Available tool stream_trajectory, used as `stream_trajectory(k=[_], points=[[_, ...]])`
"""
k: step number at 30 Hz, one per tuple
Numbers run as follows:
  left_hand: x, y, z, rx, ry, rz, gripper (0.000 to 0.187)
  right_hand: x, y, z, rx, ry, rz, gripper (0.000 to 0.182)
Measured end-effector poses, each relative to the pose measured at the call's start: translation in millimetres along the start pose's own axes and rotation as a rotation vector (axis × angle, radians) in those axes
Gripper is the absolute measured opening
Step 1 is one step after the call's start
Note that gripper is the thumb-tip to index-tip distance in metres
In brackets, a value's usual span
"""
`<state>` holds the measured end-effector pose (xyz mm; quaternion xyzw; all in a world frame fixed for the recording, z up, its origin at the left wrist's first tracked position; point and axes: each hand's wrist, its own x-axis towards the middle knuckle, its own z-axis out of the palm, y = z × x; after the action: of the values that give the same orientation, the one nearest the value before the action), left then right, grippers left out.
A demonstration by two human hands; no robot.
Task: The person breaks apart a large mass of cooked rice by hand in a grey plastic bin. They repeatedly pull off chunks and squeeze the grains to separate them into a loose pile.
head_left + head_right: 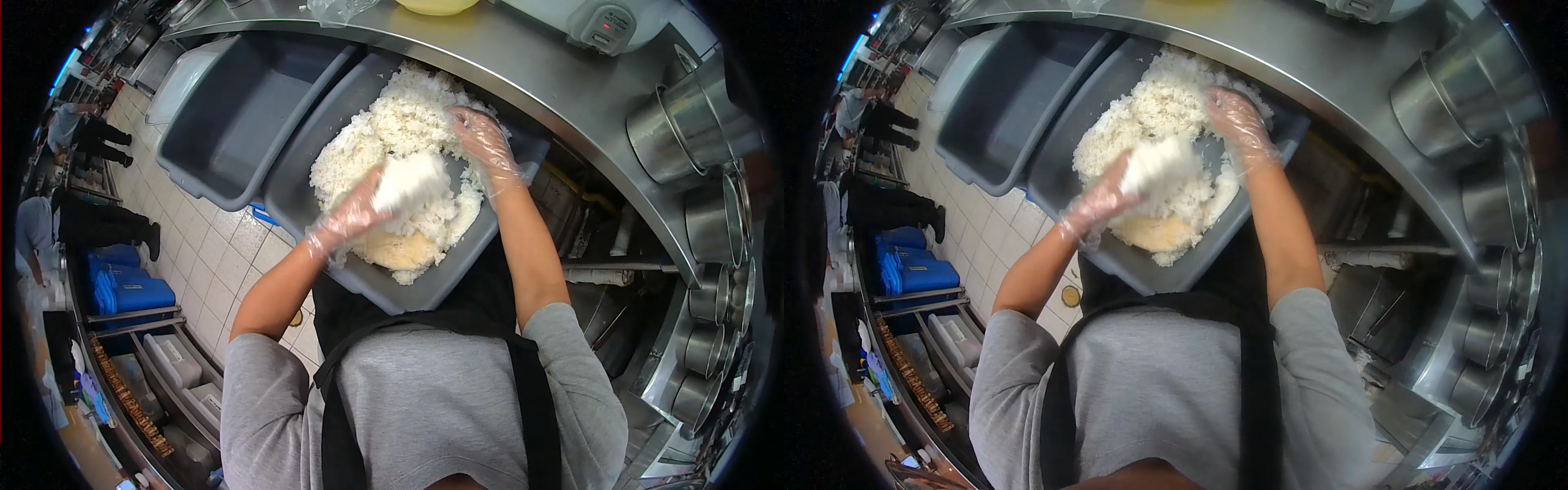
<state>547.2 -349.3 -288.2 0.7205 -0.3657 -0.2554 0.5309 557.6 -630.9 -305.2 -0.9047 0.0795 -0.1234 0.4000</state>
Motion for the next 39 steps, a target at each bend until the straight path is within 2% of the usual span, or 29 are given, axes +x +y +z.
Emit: stream_trajectory(k=[1, 2, 3, 4, 5, 6, 7, 8, 10, 11, 12, 14, 15, 17, 19, 20, 21, 23, 27, 29, 30, 32, 33, 35, 36, 37, 38, 39], points=[[4.3, -2.0, -5.0, -0.389, 0.146, -0.155, 0.061, -1.9, -7.6, -0.1, 0.078, -0.055, 0.074, 0.044], [9.0, -4.6, -10.1, -0.388, 0.148, -0.151, 0.061, -1.0, -13.5, -0.3, 0.154, -0.108, 0.146, 0.046], [14.9, -8.5, -15.7, -0.512, 0.247, -0.246, 0.058, 4.1, -9.9, 4.7, 0.151, -0.105, 0.141, 0.046], [20.5, -14.0, -21.3, -0.638, 0.344, -0.342, 0.055, 9.8, -1.0, 13.5, 0.386, -0.277, 0.172, 0.048], [23.5, -28.1, -29.3, -0.638, 0.342, -0.337, 0.055, 9.6, -19.3, 11.1, 0.62, -0.451, 0.201, 0.049], [24.3, -46.9, -38.7, -0.62, 0.273, -0.186, 0.049, 0.3, -36.5, 10.7, 0.631, -0.47, 0.348, 0.051], [30.5, -41.9, -39.5, -0.701, 0.306, -0.195, 0.043, 1.8, -25.9, 18.5, 0.628, -0.471, 0.345, 0.051], [36.7, -35.0, -40.0, -0.782, 0.341, -0.201, 0.039, -0.1, -17.6, 28.6, 0.738, -0.54, 0.188, 0.052], [49.8, -22.4, -37.7, -0.855, 0.396, -0.161, 0.039, -2.5, -11.5, 33.3, 0.703, -0.601, 0.123, 0.061], [54.9, -5.4, -34.1, -0.928, 0.448, -0.122, 0.039, -7.3, -29.9, 27.0, 0.687, -0.631, 0.089, 0.067], [54.4, 12.1, -24.3, -1.063, 0.55, -0.157, 0.044, -12.9, -50.4, 22.8, 0.752, -0.455, 0.201, 0.074], [70.5, 1.4, -15.7, -1.095, 0.539, -0.172, 0.047, -11.4, -64.0, 21.6, 0.805, -0.279, 0.308, 0.082], [76.3, -6.6, -12.9, -1.119, 0.524, -0.194, 0.051, -4.2, -51.4, 30.9, 0.769, -0.329, 0.324, 0.083], [77.2, -25.0, -8.0, -1.041, 0.533, -0.272, 0.057, -0.3, -34.1, 45.1, 0.737, -0.38, 0.339, 0.085], [75.2, -30.9, -5.5, -0.841, 0.467, -0.205, 0.05, -4.3, -25.3, 53.4, 0.797, -0.387, 0.29, 0.083], [74.6, -25.2, -7.4, -0.878, 0.446, -0.187, 0.042, -8.8, -25.2, 60.8, 0.869, -0.312, 0.204, 0.088], [74.4, -18.5, -7.5, -0.882, 0.449, -0.187, 0.042, -10.6, -23.7, 63.2, 0.866, -0.315, 0.206, 0.088], [75.1, -8.5, -7.8, -0.865, 0.54, -0.197, 0.036, -14.5, -49.0, 51.6, 0.533, -0.162, 0.164, 0.089], [76.1, -16.8, -4.3, -0.781, 0.605, -0.185, 0.037, -16.3, -50.7, 56.5, 0.4, -0.132, 0.172, 0.084], [75.2, -5.7, -4.1, -0.667, 0.738, -0.373, 0.041, -20.5, -71.3, 39.3, 0.512, -0.266, 0.287, 0.081], [74.9, -9.9, -3.9, -0.668, 0.738, -0.374, 0.041, -17.2, -62.8, 42.7, 0.512, -0.266, 0.288, 0.081], [74.1, -19.1, -4.6, -0.497, 0.641, -0.126, 0.048, -8.7, -48.8, 47.7, 0.53, -0.372, 0.321, 0.075], [75.0, -23.4, -5.1, -0.497, 0.637, -0.125, 0.048, -7.9, -41.1, 49.2, 0.53, -0.368, 0.322, 0.075], [76.3, -21.1, -5.6, -0.341, 0.632, -0.3, 0.05, -9.6, -44.2, 42.5, 0.537, -0.253, 0.455, 0.071], [76.2, -20.1, -7.4, -0.341, 0.628, -0.297, 0.05, -7.7, -32.9, 49.6, 0.696, -0.2, 0.411, 0.071], [74.1, -11.2, -10.7, -0.297, 0.562, -0.356, 0.053, -4.0, -28.2, 53.6, 0.696, -0.196, 0.41, 0.071], [72.9, -5.5, -12.2, -0.251, 0.495, -0.413, 0.057, 1.0, -23.5, 56.1, 0.908, -0.107, 0.397, 0.07], [74.5, -9.2, -8.3, -0.248, 0.492, -0.41, 0.057, 2.2, -16.2, 54.1, 0.974, -0.09, 0.439, 0.065]])
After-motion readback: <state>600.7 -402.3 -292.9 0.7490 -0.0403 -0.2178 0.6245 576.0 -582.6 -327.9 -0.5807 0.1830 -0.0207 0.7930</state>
